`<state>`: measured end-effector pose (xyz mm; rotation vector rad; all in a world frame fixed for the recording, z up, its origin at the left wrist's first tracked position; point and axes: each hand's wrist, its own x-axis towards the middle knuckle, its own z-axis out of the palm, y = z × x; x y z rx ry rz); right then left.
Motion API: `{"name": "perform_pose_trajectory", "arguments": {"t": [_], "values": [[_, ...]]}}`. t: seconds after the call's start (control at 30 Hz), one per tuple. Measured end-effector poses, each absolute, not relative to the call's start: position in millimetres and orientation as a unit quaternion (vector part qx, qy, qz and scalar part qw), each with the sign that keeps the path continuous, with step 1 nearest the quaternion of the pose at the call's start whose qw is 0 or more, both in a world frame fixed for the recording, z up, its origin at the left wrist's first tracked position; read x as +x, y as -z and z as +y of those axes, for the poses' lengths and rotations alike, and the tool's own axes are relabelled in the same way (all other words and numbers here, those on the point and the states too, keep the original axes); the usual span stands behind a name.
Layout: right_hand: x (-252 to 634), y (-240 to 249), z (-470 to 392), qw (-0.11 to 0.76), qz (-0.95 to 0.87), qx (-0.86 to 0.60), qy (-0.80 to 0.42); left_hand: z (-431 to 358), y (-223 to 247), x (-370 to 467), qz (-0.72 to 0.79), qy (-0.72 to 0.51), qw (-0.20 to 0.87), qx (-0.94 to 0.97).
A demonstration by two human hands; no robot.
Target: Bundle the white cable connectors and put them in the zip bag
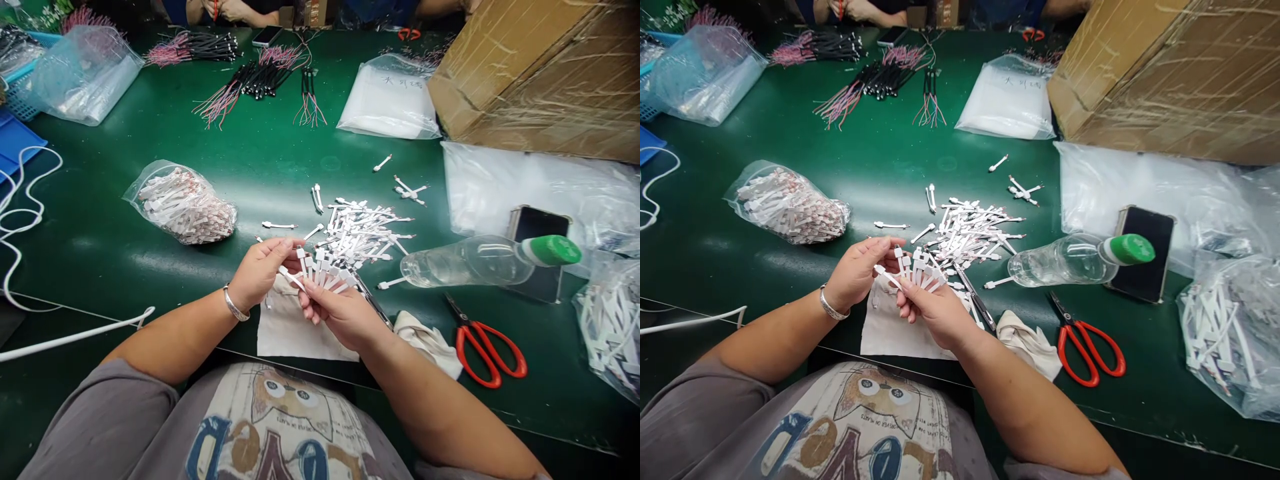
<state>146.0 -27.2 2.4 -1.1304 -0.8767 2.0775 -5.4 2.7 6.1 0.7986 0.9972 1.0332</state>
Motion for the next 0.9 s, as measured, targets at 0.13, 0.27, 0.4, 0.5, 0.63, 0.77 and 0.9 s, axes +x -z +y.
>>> {"name": "perform_pose_trajectory", "arguments": {"t": [0.13,0.27,0.4,0.5,0.63,0.77,0.9], "values": [[147.2,-4.0,-26.4,0.321,-0.303,-0.423,-0.791,1.2,-7.1,-5.6,0.397,-0.451,0.721,0.345],[148.9,-4.8,-25.1,0.331,-0.283,-0.408,-0.802,0.0,-7.8,-5.9,0.384,-0.434,0.740,0.343],[149.8,-4.7,-24.3,0.327,-0.284,-0.403,-0.807,-0.2,-6.9,-6.9,0.377,-0.427,0.745,0.347],[149.7,-4.5,-24.3,0.324,-0.284,-0.404,-0.807,-0.2,-6.0,-7.4,0.379,-0.427,0.744,0.348],[149.2,-4.5,-24.8,0.325,-0.284,-0.407,-0.805,-0.3,-6.1,-7.0,0.379,-0.427,0.746,0.342],[149.1,-4.6,-24.9,0.326,-0.287,-0.405,-0.805,-0.4,-6.4,-6.8,0.373,-0.423,0.756,0.334],[149.2,-4.9,-24.7,0.327,-0.286,-0.400,-0.807,0.1,-6.2,-7.4,0.374,-0.417,0.754,0.342]]}}
